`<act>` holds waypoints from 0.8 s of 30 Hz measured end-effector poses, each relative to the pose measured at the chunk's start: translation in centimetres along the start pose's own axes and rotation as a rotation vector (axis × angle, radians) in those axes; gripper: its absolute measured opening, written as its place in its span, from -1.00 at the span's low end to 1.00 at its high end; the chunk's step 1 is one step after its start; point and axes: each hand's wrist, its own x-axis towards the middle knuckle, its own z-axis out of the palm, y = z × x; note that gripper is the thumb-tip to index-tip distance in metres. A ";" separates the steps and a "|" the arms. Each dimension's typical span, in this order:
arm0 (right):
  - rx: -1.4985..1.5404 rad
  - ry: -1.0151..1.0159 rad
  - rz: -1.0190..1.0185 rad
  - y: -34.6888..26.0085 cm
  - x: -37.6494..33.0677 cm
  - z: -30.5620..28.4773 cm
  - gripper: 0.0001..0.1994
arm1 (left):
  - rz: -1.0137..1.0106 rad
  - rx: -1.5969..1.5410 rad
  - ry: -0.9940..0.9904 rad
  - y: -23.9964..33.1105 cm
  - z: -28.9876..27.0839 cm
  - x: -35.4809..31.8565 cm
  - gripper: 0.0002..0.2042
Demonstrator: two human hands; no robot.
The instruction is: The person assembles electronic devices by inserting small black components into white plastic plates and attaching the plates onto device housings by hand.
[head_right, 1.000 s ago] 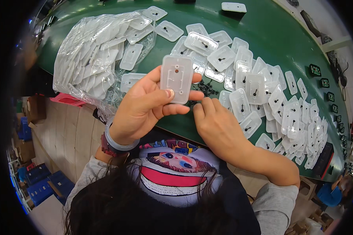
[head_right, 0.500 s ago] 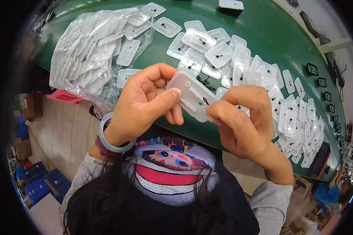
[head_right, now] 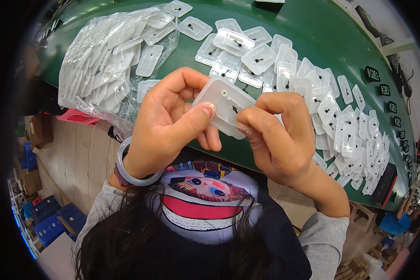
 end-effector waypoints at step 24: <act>1.069 -0.166 0.977 -1.1 1.8 0.0 -0.92 | 0.062 0.063 0.066 -0.4 0.4 -0.7 -0.76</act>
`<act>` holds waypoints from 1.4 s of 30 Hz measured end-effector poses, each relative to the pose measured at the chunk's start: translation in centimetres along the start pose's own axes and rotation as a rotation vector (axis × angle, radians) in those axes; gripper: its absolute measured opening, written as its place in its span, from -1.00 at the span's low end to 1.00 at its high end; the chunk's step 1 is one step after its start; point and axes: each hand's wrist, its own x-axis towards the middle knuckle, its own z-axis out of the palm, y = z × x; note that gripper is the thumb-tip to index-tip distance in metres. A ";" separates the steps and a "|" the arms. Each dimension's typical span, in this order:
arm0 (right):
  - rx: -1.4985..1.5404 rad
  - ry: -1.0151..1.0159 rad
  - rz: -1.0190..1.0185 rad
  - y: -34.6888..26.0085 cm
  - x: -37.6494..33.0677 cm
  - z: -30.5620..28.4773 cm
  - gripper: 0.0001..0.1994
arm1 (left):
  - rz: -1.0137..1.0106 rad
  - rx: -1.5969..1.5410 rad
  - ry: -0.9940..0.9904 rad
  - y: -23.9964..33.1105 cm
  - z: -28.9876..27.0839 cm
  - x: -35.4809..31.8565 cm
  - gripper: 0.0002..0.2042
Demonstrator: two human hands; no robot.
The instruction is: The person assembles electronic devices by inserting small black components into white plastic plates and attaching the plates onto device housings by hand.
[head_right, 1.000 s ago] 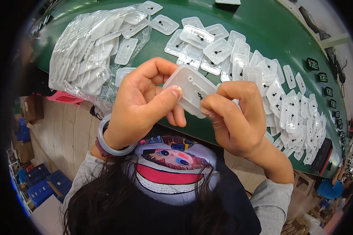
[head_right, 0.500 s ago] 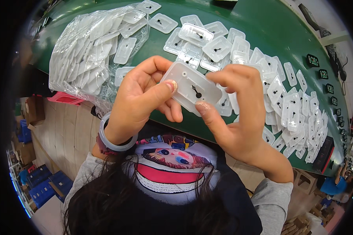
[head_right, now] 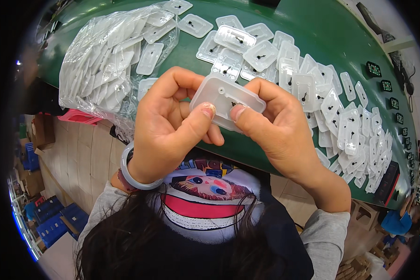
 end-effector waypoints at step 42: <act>-1.835 0.542 -0.564 -6.9 5.9 -27.6 -0.39 | -0.117 -0.145 0.022 -1.0 -2.3 1.2 -0.86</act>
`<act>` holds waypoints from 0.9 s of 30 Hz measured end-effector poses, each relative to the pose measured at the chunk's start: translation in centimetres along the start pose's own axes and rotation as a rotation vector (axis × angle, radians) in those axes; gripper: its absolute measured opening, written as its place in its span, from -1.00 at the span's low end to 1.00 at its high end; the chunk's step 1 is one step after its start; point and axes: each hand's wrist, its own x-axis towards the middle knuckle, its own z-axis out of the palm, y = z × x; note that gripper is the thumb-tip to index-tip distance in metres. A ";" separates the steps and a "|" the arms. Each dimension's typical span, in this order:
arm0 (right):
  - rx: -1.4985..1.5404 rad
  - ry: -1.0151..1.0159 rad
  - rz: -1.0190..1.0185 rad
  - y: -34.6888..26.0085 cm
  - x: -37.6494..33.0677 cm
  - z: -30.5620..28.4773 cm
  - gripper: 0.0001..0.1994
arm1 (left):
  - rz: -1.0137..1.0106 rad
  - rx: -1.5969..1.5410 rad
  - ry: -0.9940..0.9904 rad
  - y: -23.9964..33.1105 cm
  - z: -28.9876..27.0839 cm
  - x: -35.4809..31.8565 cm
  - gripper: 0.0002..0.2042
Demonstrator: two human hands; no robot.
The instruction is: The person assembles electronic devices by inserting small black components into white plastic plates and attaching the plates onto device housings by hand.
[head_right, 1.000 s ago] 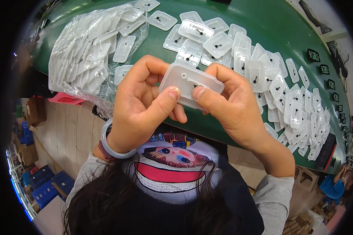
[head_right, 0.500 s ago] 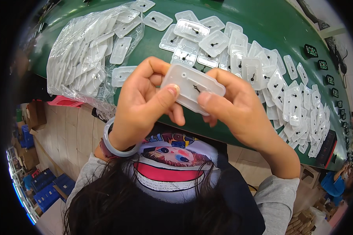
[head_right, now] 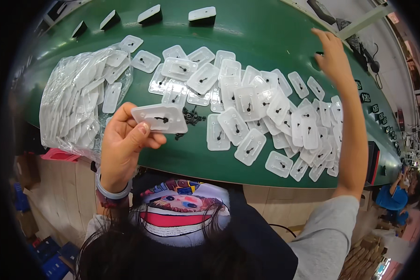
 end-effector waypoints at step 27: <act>0.860 -0.378 -0.227 -23.5 -2.3 -8.0 -0.54 | 0.964 0.608 -0.216 0.5 0.0 4.0 -0.83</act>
